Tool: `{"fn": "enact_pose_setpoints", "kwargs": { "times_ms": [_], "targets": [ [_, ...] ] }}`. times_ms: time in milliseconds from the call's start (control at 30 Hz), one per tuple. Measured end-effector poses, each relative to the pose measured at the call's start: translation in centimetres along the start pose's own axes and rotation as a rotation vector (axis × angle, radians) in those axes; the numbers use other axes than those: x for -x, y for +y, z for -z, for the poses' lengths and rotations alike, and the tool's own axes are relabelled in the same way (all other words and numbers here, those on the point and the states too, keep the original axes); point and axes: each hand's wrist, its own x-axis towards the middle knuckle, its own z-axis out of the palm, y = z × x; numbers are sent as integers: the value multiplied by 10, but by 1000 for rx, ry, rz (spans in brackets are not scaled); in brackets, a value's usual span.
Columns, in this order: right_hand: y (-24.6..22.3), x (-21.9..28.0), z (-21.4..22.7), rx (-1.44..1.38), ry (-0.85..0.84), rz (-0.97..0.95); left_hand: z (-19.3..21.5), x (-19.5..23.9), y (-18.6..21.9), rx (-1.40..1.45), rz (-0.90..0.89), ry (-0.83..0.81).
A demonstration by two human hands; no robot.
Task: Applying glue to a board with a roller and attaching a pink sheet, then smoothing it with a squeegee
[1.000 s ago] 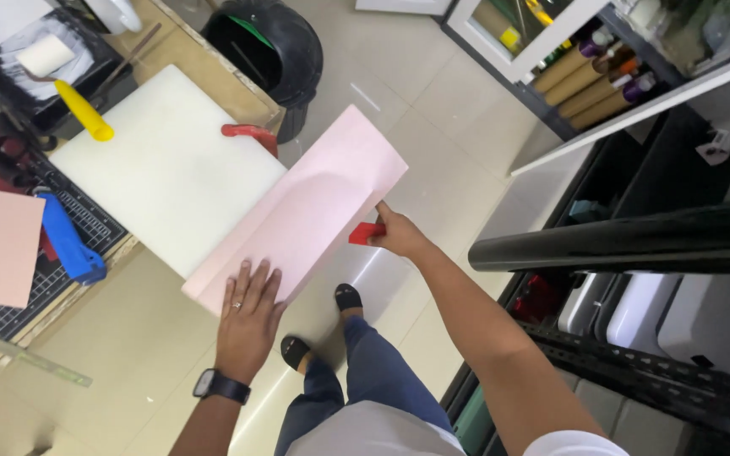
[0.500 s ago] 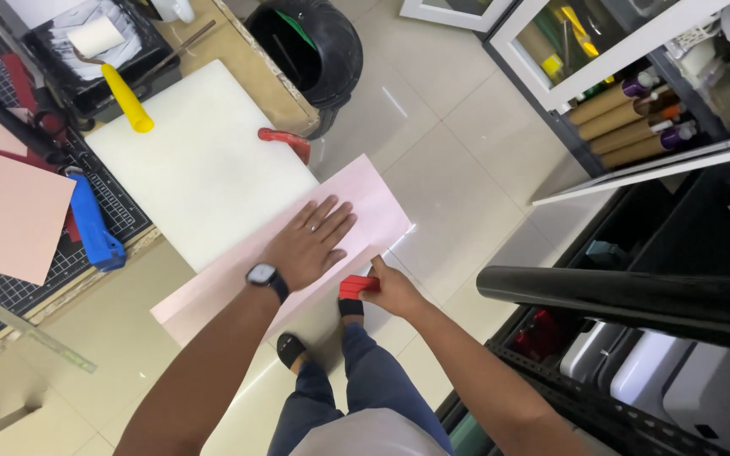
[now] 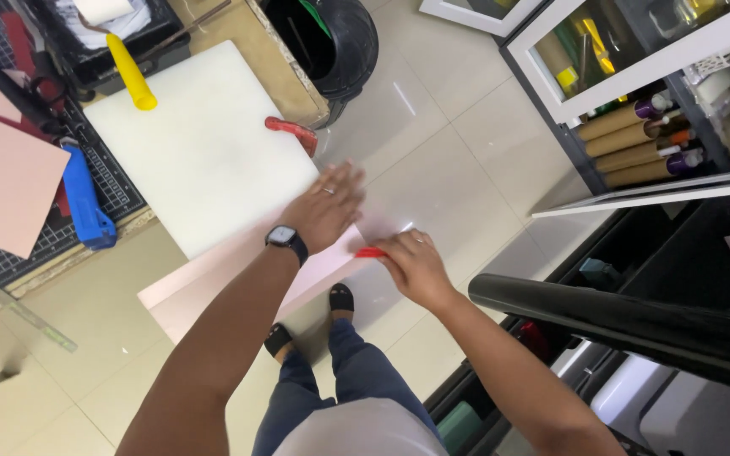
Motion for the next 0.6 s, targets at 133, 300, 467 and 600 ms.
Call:
{"fn": "enact_pose_setpoints", "kwargs": {
  "times_ms": [133, 300, 467, 600],
  "targets": [
    [3, -36, -22, 153, 28, 255, -4, 64, 36, 40, 380, 312],
    [38, -118, -63, 245, -81, 218, -6, 138, 76, -18, 442, 201],
    [37, -82, -33, 193, -108, 278, -6, 155, 75, -38, 472, 165],
    [21, -86, -20, 192, -151, 432, -13, 154, 74, -64, 478, 125]
  ]
}}
